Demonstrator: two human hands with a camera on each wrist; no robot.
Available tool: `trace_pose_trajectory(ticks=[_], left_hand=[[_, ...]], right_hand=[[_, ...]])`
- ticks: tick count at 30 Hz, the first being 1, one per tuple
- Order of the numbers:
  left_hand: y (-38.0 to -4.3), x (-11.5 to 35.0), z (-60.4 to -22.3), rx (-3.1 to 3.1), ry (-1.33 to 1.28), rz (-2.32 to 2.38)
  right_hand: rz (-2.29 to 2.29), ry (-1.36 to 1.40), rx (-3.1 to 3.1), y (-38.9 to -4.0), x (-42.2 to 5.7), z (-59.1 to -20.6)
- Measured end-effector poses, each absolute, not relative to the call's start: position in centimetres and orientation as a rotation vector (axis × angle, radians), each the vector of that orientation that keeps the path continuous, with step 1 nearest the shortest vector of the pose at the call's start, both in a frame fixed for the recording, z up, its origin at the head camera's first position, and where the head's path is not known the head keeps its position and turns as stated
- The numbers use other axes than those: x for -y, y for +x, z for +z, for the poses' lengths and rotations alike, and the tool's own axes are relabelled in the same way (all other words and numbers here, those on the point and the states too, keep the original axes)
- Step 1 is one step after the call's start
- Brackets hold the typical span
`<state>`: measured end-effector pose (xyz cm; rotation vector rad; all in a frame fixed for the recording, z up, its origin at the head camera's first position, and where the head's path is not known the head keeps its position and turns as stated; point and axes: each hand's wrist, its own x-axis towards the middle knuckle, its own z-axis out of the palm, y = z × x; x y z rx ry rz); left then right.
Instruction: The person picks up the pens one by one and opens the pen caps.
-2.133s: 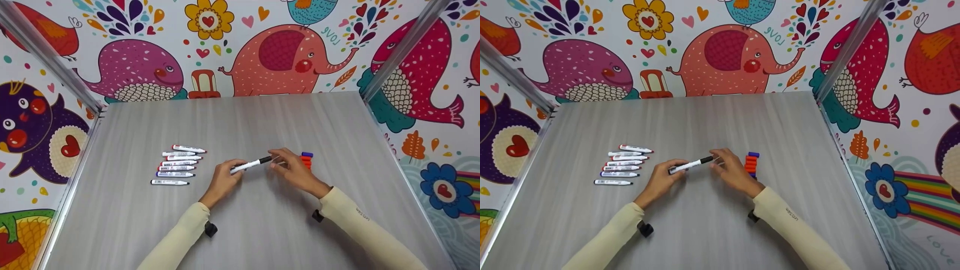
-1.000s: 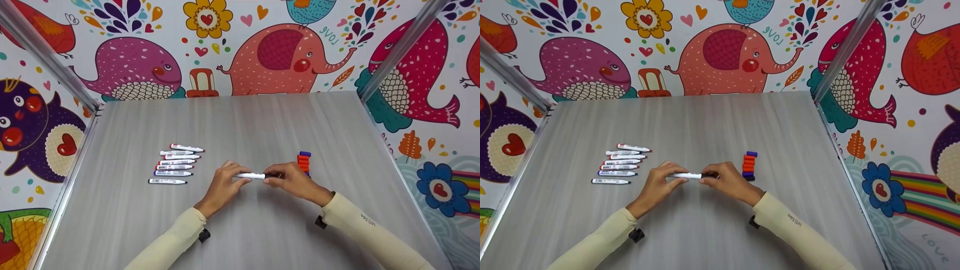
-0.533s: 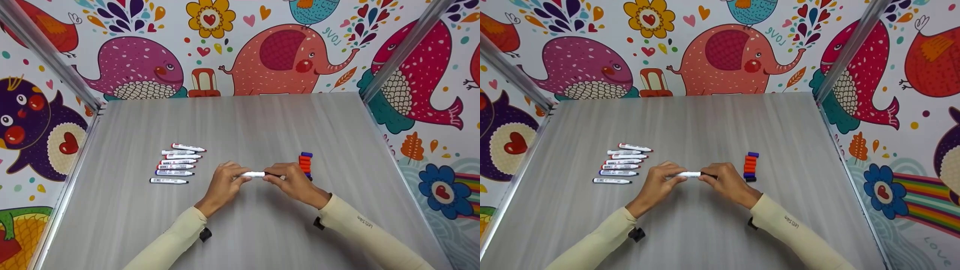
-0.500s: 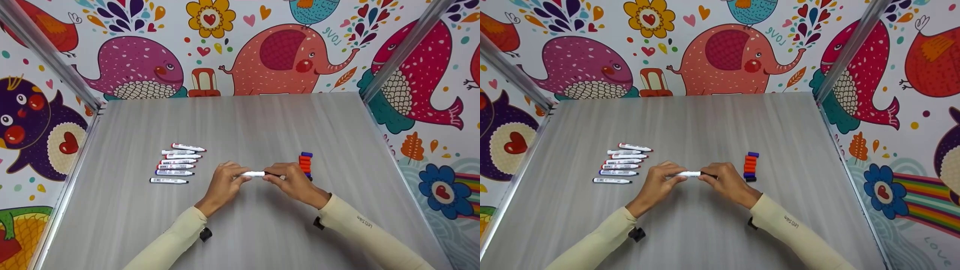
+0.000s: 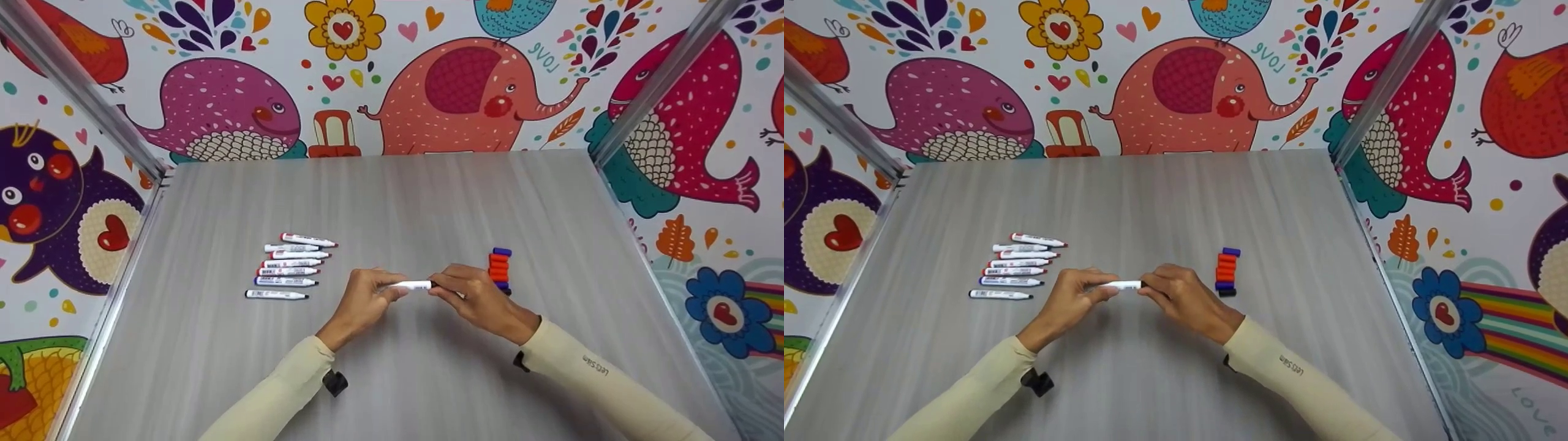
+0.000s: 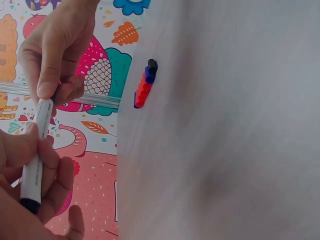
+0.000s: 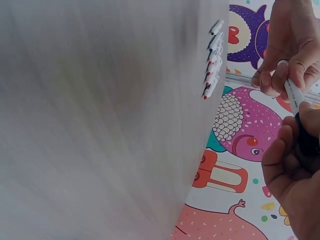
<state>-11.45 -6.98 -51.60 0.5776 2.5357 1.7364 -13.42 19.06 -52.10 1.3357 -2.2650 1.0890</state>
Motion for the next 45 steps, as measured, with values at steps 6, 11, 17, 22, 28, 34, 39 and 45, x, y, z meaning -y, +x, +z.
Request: trace_pose_trajectory(ticks=[6,11,17,22,28,34,39,45], left_hand=[[-11.4,7.1,-51.3,-2.532,0.57,1.753],[-11.4,7.1,-51.6,-2.632,0.663,1.759],[-12.9,9.7,-52.0,-2.801,0.671,1.881],[-14.4,12.8,-51.8,-2.837,0.423,1.872],[-15.3,15.7,-51.7,-2.858,0.262,1.7],[-16.6,19.0,-51.6,-2.867,0.172,1.575],[-18.4,21.4,-52.2,-2.915,0.167,1.473],[-20.4,23.9,-53.6,-2.949,0.17,1.408]], right_hand=[[0.98,1.368,2.208,-13.3,-19.0,-51.6],[1.131,1.357,2.261,-13.2,-18.9,-51.6],[1.316,1.088,2.276,-14.1,-21.4,-51.5],[1.434,0.822,2.37,-15.0,-24.1,-51.4],[1.369,0.714,2.523,-15.6,-25.3,-53.0],[1.376,0.659,2.635,-16.8,-27.2,-54.5],[1.291,0.582,2.704,-18.2,-29.2,-55.1],[1.144,0.55,2.699,-19.7,-31.3,-56.2]])
